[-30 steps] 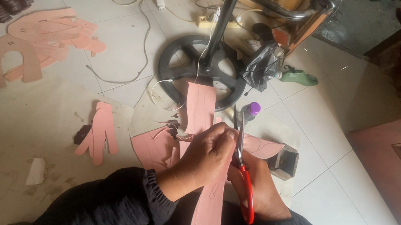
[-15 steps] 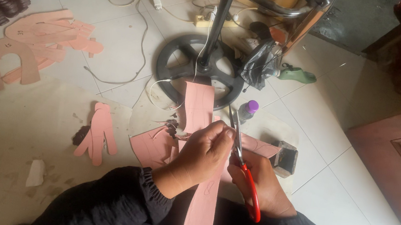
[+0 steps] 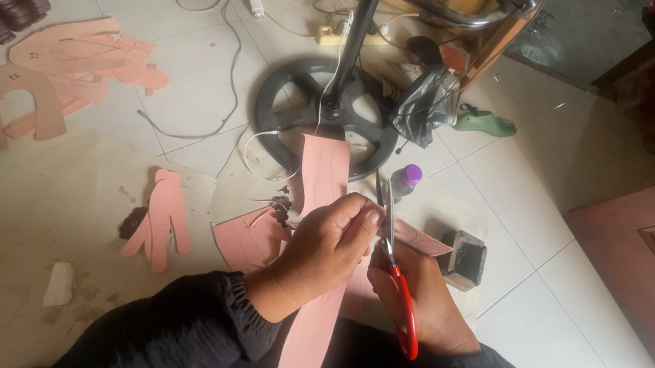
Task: The person uses red-handled scissors to cut a pink sheet of material along pre-drawn outlines. They rotate the sheet and trim the edges to separate individual shapes, which accumulate on the floor.
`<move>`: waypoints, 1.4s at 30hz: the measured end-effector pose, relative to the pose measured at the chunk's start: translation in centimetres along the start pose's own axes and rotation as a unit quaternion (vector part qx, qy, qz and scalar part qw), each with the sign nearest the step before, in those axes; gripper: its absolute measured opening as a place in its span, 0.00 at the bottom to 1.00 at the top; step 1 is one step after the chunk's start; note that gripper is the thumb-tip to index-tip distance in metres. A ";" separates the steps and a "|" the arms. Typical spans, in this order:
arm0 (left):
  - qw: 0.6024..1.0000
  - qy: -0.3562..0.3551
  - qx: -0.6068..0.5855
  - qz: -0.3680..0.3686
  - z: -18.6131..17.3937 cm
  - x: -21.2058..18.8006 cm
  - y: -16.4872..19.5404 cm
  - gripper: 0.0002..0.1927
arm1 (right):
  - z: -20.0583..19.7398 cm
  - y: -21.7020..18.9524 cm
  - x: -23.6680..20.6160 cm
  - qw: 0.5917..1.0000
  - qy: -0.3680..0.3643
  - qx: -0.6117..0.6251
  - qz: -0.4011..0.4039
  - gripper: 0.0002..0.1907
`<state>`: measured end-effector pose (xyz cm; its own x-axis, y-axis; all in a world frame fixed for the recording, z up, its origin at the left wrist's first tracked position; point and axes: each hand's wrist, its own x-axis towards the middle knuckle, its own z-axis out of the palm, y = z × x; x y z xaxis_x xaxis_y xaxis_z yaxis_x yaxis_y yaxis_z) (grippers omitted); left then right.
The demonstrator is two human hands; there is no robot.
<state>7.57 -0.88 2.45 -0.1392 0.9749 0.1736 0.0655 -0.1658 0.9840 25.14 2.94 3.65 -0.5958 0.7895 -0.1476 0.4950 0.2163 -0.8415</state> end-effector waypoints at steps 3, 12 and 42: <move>0.999 -0.014 0.033 0.007 -0.1 0.0 0.1 0.12 | 0.2 0.1 0.0 1.000 0.001 0.000 -0.023 0.09; 0.998 -0.047 0.042 0.011 -0.2 0.2 -0.2 0.13 | -0.3 -0.1 -0.2 0.999 -0.012 -0.014 -0.033 0.13; 0.905 -0.169 -0.297 -0.255 -2.8 1.7 -0.9 0.17 | -1.3 0.8 0.2 0.994 0.015 0.105 -0.001 0.08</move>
<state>4.52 0.53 1.94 0.3144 0.9204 -0.2324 -0.4779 0.3650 0.7990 26.28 4.00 3.65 -0.5753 0.8071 -0.1331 0.3493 0.0953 -0.9322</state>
